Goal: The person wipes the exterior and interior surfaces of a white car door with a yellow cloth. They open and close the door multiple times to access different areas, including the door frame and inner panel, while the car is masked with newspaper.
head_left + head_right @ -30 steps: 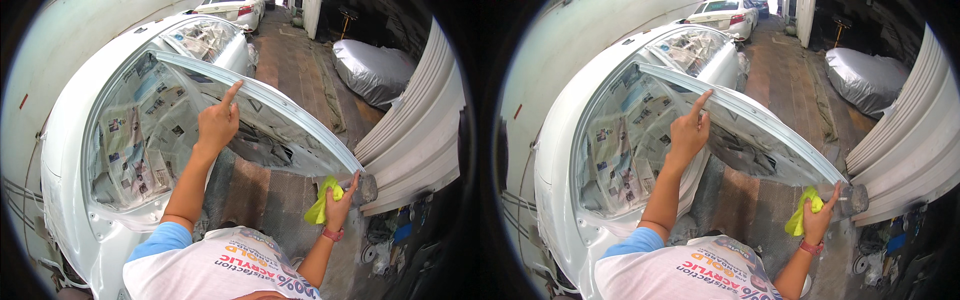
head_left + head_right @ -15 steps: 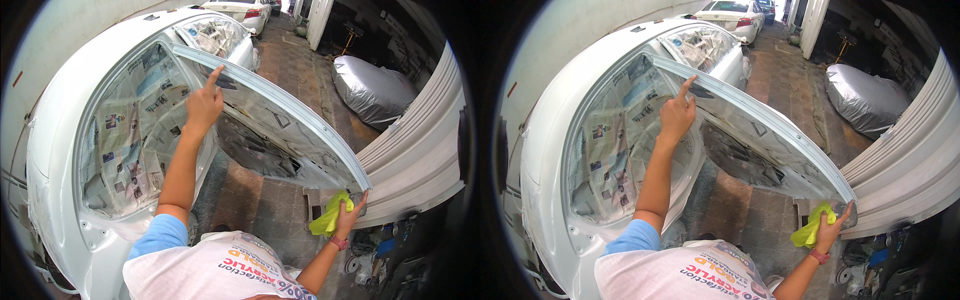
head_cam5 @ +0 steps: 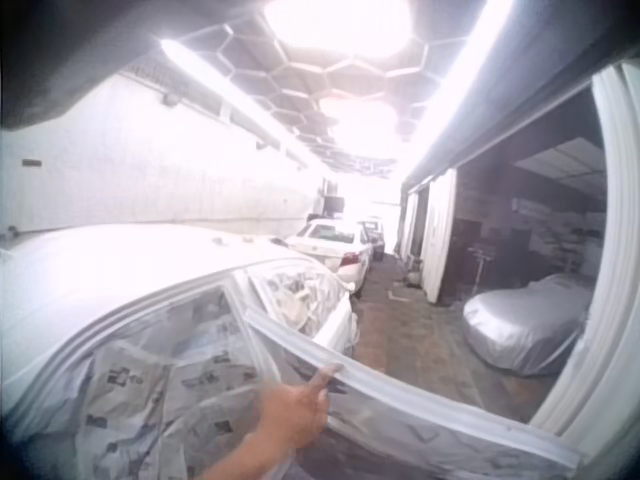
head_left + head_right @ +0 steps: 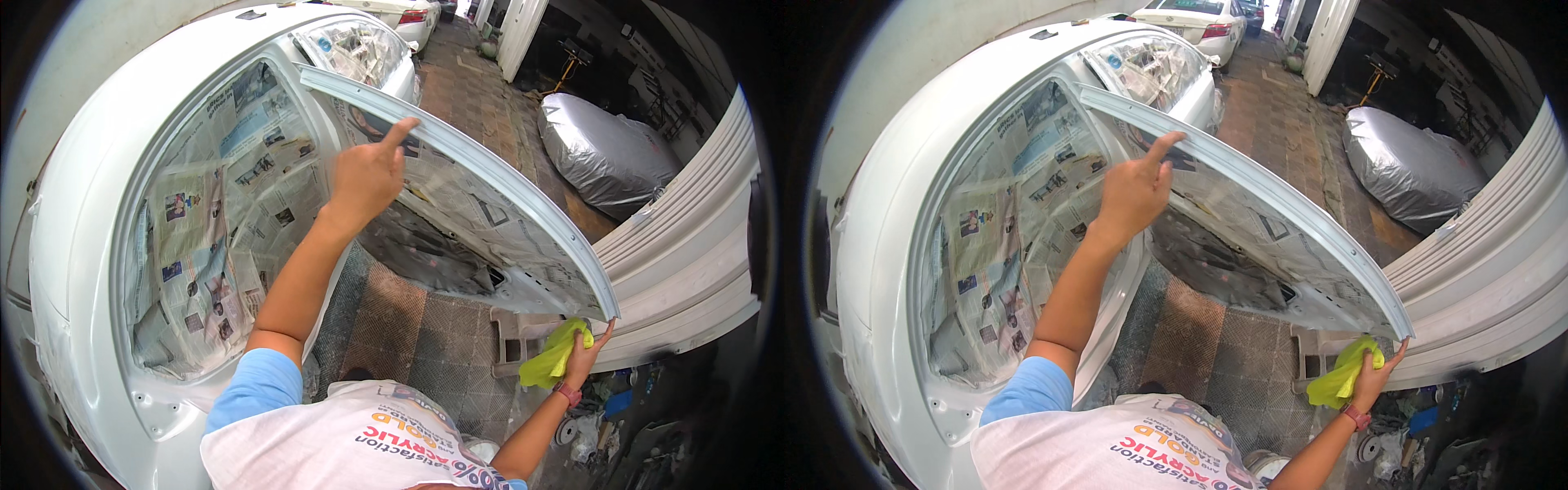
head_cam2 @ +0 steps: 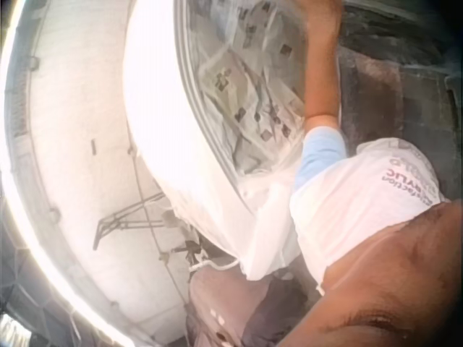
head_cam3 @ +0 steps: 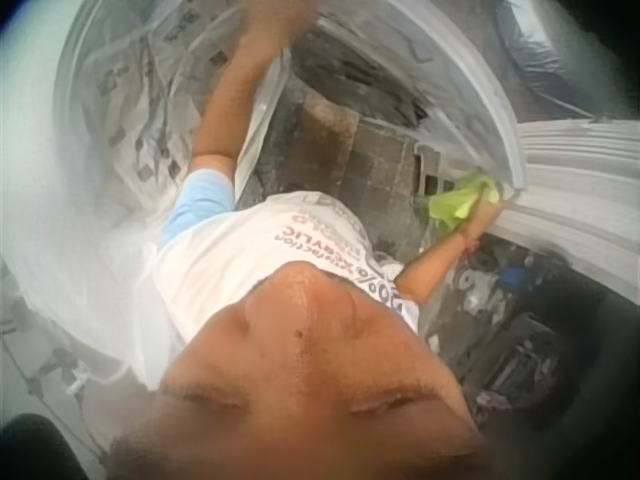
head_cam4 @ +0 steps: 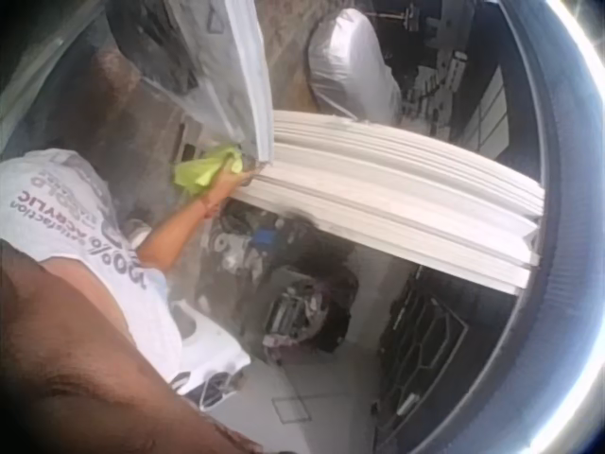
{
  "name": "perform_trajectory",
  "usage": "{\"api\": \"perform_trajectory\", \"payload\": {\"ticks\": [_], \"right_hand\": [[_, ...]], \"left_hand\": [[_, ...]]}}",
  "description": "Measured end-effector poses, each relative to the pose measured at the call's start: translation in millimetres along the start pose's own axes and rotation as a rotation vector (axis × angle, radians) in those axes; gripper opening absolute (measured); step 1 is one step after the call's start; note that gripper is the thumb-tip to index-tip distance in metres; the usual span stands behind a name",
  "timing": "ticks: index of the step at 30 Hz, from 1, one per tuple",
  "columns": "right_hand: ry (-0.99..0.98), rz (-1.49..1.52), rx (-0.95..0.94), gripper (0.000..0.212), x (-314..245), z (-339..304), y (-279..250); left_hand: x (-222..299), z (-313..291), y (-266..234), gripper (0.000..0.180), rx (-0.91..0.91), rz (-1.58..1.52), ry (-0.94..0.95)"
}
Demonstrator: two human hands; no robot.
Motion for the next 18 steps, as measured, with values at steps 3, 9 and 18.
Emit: {"api": "perform_trajectory", "payload": {"ticks": [3, 9, 18], "right_hand": [[-0.008, -0.035, 0.011, 0.095, -1.0, 4.6, 5.2], [0.187, 0.080, 0.027, 0.098, -0.9, 8.7, 11.1], [0.156, -0.073, 0.063, 0.109, -11.3, 17.8, 13.2]], "left_hand": [[2.8, -3.5, 5.4, 0.053, -0.039, -0.025, 0.044], [28.1, -11.6, 21.2, 0.057, -0.094, -0.067, 0.147], [179.2, -30.6, 61.2, 0.046, -0.243, -0.357, 0.517]]}}
Point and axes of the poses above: each hand's wrist, its own z-axis towards the middle knuckle, its own y-axis out of the palm, x = y × z, the point moved 1 cm from there along z, towards the middle knuckle, and after that the axes turned 11 degrees about -y, right-handed, at the moved point
